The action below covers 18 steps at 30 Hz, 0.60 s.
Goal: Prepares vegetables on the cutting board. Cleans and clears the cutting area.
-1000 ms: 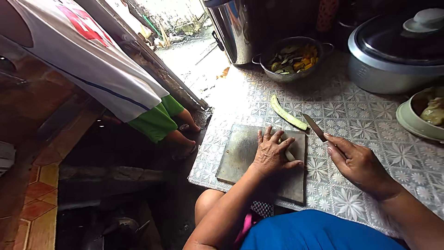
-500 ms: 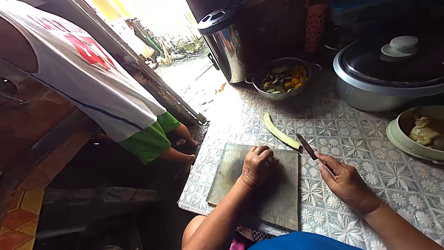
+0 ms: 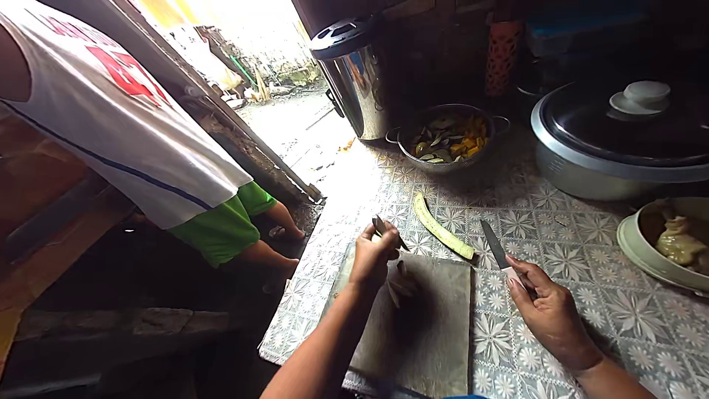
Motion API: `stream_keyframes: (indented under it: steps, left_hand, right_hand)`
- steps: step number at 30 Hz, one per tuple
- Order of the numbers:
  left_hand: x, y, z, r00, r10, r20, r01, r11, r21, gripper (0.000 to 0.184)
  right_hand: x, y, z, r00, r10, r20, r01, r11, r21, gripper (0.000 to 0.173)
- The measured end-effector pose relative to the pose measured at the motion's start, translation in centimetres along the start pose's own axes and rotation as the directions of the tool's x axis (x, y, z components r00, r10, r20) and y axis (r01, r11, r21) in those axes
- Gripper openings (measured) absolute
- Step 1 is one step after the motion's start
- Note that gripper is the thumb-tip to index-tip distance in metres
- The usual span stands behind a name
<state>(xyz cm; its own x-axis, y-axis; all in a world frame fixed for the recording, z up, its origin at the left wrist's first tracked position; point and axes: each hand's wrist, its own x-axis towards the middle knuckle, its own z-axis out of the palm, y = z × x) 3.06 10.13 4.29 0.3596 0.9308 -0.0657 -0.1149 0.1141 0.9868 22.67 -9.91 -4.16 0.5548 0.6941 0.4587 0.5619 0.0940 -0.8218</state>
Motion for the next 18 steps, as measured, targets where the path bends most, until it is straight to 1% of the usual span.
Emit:
stream_keyframes:
  steps: [1, 2, 3, 4, 6, 7, 9, 10, 11, 12, 13, 15, 16, 18]
  left_hand:
    - [1.0, 1.3, 0.4, 0.997, -0.076, 0.027, 0.077, 0.995, -0.06, 0.006]
    - [2.2, 2.5, 1.0, 0.991, -0.116, 0.06, 0.122, 0.988, -0.096, 0.013]
    - [3.6, 3.8, 1.6, 0.988, -0.125, 0.09, 0.135, 0.984, -0.119, 0.021]
    - [5.3, 4.9, 2.4, 0.988, -0.109, 0.108, 0.121, 0.985, -0.119, 0.023]
    - [9.7, 6.6, 4.5, 0.996, -0.007, 0.093, 0.015, 0.996, -0.085, 0.009]
    - [12.2, 7.2, 5.7, 0.996, 0.062, 0.056, -0.059, 0.997, -0.055, 0.015]
    - [17.0, 7.9, 8.5, 0.984, 0.171, -0.051, -0.167, 0.984, 0.066, 0.022]
    - [19.4, 7.8, 9.6, 0.972, 0.224, -0.071, -0.21, 0.963, 0.167, 0.023]
    - [21.5, 7.3, 10.4, 0.957, 0.283, -0.07, -0.254, 0.928, 0.273, 0.022]
    - [23.0, 6.9, 11.1, 0.95, 0.31, -0.047, -0.273, 0.891, 0.363, 0.023]
    - [24.4, 6.2, 11.5, 0.947, 0.32, -0.012, -0.284, 0.855, 0.433, 0.029]
    - [25.6, 5.2, 12.0, 0.961, 0.266, 0.073, -0.262, 0.793, 0.55, 0.047]
    - [25.6, 4.8, 12.2, 0.969, 0.232, 0.084, -0.236, 0.775, 0.586, 0.051]
    - [25.5, 4.4, 12.1, 0.981, 0.162, 0.11, -0.196, 0.771, 0.606, 0.064]
  right_hand:
    - [0.0, 0.0, 0.1, 1.0, 0.0, -0.004, 0.0, 1.0, -0.008, 0.04]
    - [-0.1, 0.0, 0.2, 1.0, 0.0, -0.007, -0.001, 1.0, -0.015, 0.04]
    - [-0.1, 0.0, 0.3, 1.0, 0.0, -0.009, 0.0, 1.0, -0.025, 0.04]
    - [-0.1, 0.0, 0.3, 1.0, 0.0, -0.009, 0.0, 0.999, -0.037, 0.04]
    - [-0.1, 0.1, 0.3, 1.0, 0.0, -0.008, 0.0, 0.999, -0.045, 0.039]
    - [-0.1, 0.1, 0.3, 1.0, 0.0, -0.004, 0.0, 0.999, -0.041, 0.039]
    - [-0.2, 0.2, 0.3, 1.0, -0.012, -0.008, 0.011, 0.999, -0.037, 0.038]
    - [-0.2, 0.3, 0.3, 1.0, -0.018, -0.012, 0.018, 0.999, -0.037, 0.037]
    - [-0.2, 0.4, 0.4, 1.0, -0.022, -0.013, 0.022, 0.999, -0.037, 0.037]
    - [-0.2, 0.4, 0.3, 1.0, -0.026, -0.014, 0.026, 0.999, -0.035, 0.037]
    - [-0.2, 0.5, 0.3, 0.999, -0.031, -0.016, 0.031, 0.999, -0.034, 0.036]
    - [-0.2, 0.7, 0.3, 0.999, -0.03, -0.014, 0.03, 0.999, -0.033, 0.036]
    - [-0.2, 0.7, 0.3, 1.0, -0.029, -0.011, 0.029, 0.999, -0.033, 0.036]
    - [-0.3, 0.8, 0.4, 1.0, -0.025, -0.002, 0.025, 0.999, -0.039, 0.035]
